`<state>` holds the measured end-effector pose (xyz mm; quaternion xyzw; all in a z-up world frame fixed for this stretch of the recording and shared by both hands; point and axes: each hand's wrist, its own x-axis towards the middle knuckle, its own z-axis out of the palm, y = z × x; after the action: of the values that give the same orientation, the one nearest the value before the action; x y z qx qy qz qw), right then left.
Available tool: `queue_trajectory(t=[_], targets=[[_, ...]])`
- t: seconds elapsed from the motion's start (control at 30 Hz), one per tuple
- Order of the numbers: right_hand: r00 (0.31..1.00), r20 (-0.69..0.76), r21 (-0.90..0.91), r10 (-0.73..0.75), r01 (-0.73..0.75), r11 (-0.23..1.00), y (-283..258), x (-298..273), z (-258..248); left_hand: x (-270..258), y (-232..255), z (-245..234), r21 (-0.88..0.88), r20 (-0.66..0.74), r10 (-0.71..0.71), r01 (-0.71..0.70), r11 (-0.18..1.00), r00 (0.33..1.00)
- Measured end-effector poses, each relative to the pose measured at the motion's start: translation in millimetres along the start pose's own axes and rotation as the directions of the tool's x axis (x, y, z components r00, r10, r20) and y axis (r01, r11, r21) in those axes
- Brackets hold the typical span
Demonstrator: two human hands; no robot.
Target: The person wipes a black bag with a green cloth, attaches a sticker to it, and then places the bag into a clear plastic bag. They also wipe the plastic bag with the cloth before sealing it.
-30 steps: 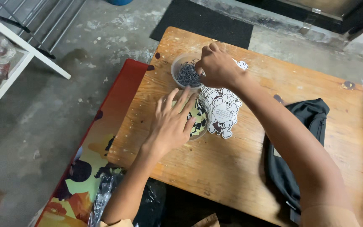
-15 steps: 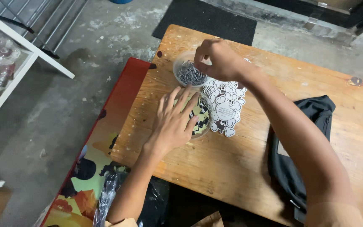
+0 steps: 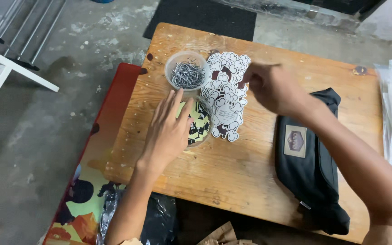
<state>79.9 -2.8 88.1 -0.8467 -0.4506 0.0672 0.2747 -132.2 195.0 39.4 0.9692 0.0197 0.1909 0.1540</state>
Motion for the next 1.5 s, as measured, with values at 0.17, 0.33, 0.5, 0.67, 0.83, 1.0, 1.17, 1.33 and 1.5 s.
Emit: queue_trajectory(t=[0.17,0.33,0.5,0.67,0.83,1.0,1.17,1.33,1.5], targets=[[0.978,0.19,-0.371,0.091,-0.014,0.929,-13,-21,28,8,16,-10,-0.032,-0.104,0.044,-0.047,0.998,0.994],[0.993,0.102,-0.308,-0.051,0.08,0.948,32,-29,58,11,35,-11,-0.064,-0.273,0.161,-0.185,0.981,0.949],[0.942,0.206,0.222,0.266,-0.309,0.925,37,-26,36,16,68,-11,-0.337,-0.423,0.17,-0.328,0.882,0.89],[0.96,0.156,0.537,0.232,-0.28,0.796,9,-76,-23,33,106,12,-0.534,-0.426,-0.027,-0.228,0.814,0.904],[0.941,0.048,0.686,0.335,-0.274,0.674,14,-153,-56,60,145,36,-0.883,-0.022,0.024,-0.031,0.468,0.999],[0.907,-0.14,0.839,0.397,-0.105,0.534,45,-226,-74,75,212,47,-0.982,0.189,0.078,0.187,0.04,0.979],[0.788,-0.393,0.718,0.473,-0.059,0.694,67,-271,-65,73,245,81,-0.976,0.214,0.118,0.216,-0.002,0.97],[0.776,-0.577,0.385,0.254,-0.015,0.923,70,-286,-50,55,243,109,-0.965,0.237,0.138,0.216,0.15,0.962],[0.823,-0.553,0.271,0.13,0.03,0.962,57,-286,-43,41,227,111,-0.961,0.274,0.39,0.235,0.145,0.879]])
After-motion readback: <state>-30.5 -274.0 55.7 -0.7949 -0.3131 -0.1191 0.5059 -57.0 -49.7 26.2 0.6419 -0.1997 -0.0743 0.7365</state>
